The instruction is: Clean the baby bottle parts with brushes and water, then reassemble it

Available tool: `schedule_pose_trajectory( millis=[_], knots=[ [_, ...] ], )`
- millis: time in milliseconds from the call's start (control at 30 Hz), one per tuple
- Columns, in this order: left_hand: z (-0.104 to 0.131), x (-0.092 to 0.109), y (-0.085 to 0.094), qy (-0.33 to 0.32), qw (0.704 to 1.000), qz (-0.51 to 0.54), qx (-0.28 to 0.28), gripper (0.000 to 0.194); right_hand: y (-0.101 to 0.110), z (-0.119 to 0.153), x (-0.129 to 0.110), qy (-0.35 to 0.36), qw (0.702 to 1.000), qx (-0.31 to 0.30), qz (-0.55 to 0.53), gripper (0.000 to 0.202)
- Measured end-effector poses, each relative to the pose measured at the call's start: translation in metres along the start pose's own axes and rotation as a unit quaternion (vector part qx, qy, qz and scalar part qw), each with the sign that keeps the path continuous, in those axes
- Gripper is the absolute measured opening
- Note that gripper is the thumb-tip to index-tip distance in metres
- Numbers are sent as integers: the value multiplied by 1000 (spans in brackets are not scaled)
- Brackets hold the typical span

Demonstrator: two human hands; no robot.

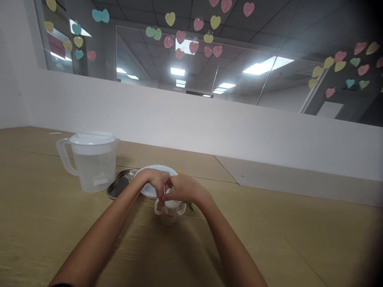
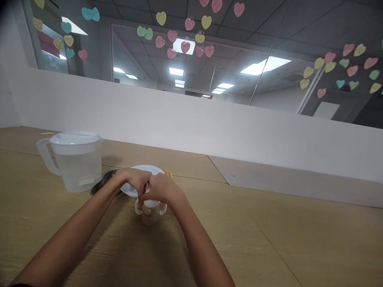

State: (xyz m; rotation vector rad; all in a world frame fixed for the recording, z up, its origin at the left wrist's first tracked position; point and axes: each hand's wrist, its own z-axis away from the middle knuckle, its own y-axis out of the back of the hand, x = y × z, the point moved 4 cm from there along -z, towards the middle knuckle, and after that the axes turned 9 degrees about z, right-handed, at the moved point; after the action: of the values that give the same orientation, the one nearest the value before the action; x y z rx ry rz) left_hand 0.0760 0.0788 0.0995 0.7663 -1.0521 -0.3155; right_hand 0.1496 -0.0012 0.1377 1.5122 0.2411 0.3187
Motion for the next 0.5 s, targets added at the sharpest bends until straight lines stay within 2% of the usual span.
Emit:
schedule_pose_trajectory(
  millis=[167,300,500],
  knots=[
    [1,4,-1,-4,1000,11,-6,35,-4,-3,2,-12,999,-36,-18,35],
    [4,5,-2,28,999,44,2,37,-7,-2,8,-10,993,-92,-79,41],
    [8,6,-6,55,994,81,-41,41,-9,1,19,36,985,-124,-115,48]
  ],
)
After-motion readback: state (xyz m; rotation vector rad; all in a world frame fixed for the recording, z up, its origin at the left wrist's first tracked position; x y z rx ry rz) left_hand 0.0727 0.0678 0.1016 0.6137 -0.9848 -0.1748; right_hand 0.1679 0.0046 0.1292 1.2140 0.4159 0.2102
